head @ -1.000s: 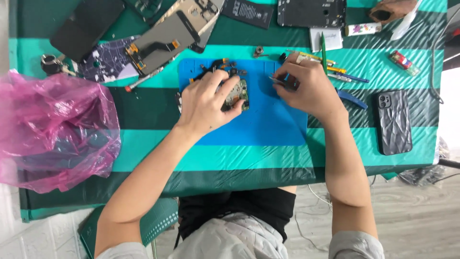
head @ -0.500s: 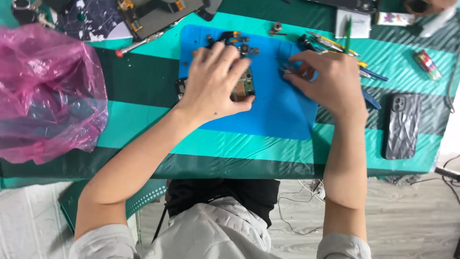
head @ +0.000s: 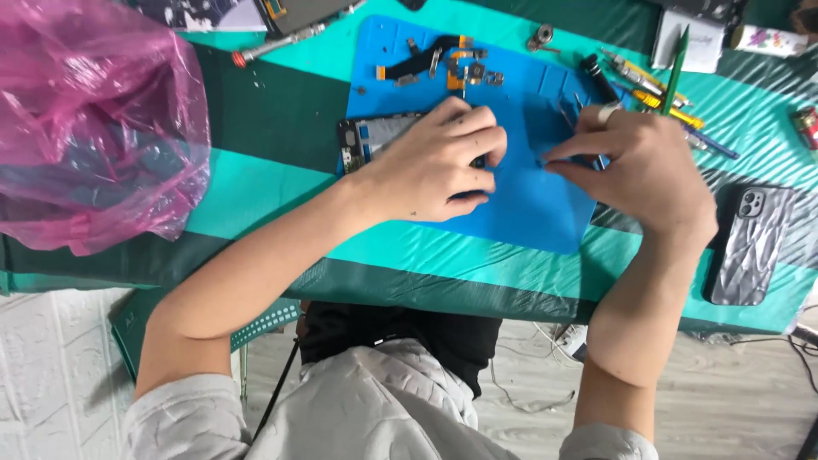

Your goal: Repairing a mobile phone by assembling the motherboard and connecting internal ribbon cables.

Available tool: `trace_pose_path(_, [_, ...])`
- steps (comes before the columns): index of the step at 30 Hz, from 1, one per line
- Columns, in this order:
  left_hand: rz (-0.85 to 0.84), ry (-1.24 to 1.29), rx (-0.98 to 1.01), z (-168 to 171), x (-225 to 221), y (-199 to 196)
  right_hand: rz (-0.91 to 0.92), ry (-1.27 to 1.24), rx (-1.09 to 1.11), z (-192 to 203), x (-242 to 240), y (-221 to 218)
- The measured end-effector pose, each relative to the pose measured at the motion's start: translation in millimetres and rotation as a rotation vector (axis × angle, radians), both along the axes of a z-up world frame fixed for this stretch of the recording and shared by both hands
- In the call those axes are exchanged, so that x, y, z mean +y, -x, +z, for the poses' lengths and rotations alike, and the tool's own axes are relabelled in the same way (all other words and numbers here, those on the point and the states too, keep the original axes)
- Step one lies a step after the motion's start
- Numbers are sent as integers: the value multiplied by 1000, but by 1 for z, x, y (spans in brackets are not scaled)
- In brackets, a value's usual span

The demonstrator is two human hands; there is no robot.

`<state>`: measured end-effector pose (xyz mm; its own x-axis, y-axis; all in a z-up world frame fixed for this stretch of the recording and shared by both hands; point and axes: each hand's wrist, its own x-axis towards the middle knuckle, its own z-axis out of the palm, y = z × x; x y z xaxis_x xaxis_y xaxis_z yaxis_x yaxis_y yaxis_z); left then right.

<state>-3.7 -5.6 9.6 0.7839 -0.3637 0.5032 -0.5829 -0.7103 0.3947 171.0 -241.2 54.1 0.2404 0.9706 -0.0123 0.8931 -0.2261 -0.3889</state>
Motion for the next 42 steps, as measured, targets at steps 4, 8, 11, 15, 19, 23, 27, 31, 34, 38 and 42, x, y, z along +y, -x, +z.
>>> trace_pose_path(4, [4,7,-9,3,-4,0,-23,60,-38,-9,-1,2])
trace_pose_path(8, [79,-152,-98,0,-13,3,-9,16,-125,-6,7,11])
trace_pose_path(11, [92,-247,-193,-8,-16,-1,-31,44,-163,-6,12,17])
trace_pose_path(15, [143,-165,-310,-11,-21,-3,-90,-4,-182,-17,11,16])
trace_pose_path(19, [226,-87,-348,-11,-19,-8,-192,-173,-269,-35,-4,-23])
trace_pose_path(23, [361,-108,-330,-10,-7,-11,-324,-166,-390,-60,-15,-43])
trace_pose_path(27, [410,-91,-261,-1,-3,-10,-328,-142,-329,-46,-1,-31])
trace_pose_path(31, [431,-77,-217,8,-3,-20,-301,-174,-314,-40,2,-29])
trace_pose_path(34, [425,-139,-193,3,-1,-32,-277,-169,-321,-43,3,-30])
trace_pose_path(38, [346,-136,-97,-5,3,-49,-295,-168,-290,-39,3,-29])
trace_pose_path(42, [153,81,159,-4,12,-60,-293,-164,-313,-40,1,-31])
